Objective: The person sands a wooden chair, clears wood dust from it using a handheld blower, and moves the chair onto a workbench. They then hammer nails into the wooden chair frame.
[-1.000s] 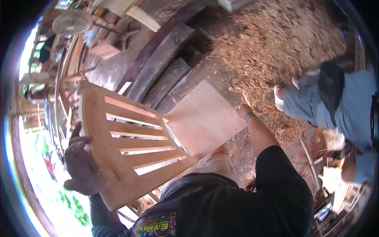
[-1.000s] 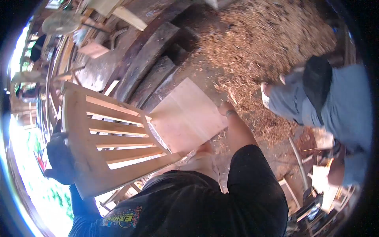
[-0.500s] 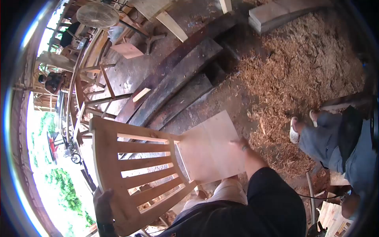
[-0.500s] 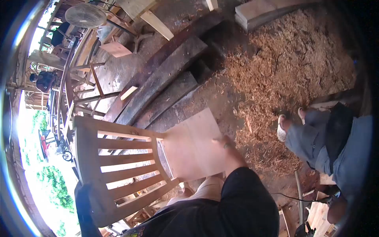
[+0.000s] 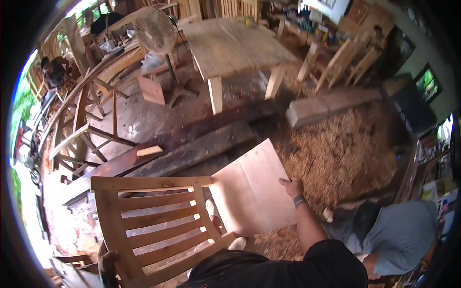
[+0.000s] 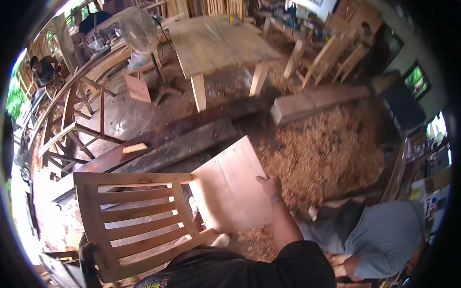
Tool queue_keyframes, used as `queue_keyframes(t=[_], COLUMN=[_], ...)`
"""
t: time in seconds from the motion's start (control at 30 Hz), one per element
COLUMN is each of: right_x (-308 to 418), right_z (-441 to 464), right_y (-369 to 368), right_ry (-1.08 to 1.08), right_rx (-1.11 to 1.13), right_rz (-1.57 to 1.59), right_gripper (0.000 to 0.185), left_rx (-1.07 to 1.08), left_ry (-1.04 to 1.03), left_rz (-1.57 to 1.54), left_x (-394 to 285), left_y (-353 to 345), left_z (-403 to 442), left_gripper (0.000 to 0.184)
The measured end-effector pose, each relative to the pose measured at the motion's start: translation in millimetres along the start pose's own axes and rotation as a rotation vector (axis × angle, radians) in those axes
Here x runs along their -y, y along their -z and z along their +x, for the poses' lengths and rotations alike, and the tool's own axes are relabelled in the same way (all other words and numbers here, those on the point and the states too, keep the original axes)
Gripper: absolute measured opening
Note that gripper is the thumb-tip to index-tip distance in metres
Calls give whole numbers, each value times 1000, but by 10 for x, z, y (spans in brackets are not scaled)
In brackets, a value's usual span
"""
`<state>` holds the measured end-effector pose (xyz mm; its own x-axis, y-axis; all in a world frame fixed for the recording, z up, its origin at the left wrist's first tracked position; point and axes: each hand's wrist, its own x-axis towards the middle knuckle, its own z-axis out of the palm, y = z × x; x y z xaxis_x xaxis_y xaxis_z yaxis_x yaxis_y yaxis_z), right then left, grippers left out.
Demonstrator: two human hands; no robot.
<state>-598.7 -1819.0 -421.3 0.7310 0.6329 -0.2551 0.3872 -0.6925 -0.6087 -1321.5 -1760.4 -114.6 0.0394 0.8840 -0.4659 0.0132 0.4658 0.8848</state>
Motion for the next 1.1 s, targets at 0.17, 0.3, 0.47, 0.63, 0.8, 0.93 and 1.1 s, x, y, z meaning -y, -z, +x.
queue_keyframes(t=[0.17,0.3,0.47,0.63,0.8,0.93,1.1], right_x=[1926,3201,4572,5205,5665,6159,6482], right_z=[416,602,936,2141,3259,3938,4068], right_y=[1433,2153,2730,2861,2658,2489,2643], right_ry=[92,221,431,759,1022,1227,1119], right_rx=[-218,-427,-514,-488,-323,-370,-127], right_rz=[-101,-306,-331,-403,-237,-353,-317], right_gripper=[39,39,37,35,39,41,42], left_rx=[106,244,53,-149,-232,-431,-543], left_ry=[110,294,65,36,-107,-127,-12], left_rz=[-226,-619,-792,-913,-1058,-1004,-1057], left_x=[550,1287,1018,1379,1486,1471,1721], left_y=[66,-247,-1462,-2276,-3477,-4116,-4747], left_z=[1414,2361,2378,2477,2146,1807,1828], left_gripper=[60,55,65,63,64,62,51])
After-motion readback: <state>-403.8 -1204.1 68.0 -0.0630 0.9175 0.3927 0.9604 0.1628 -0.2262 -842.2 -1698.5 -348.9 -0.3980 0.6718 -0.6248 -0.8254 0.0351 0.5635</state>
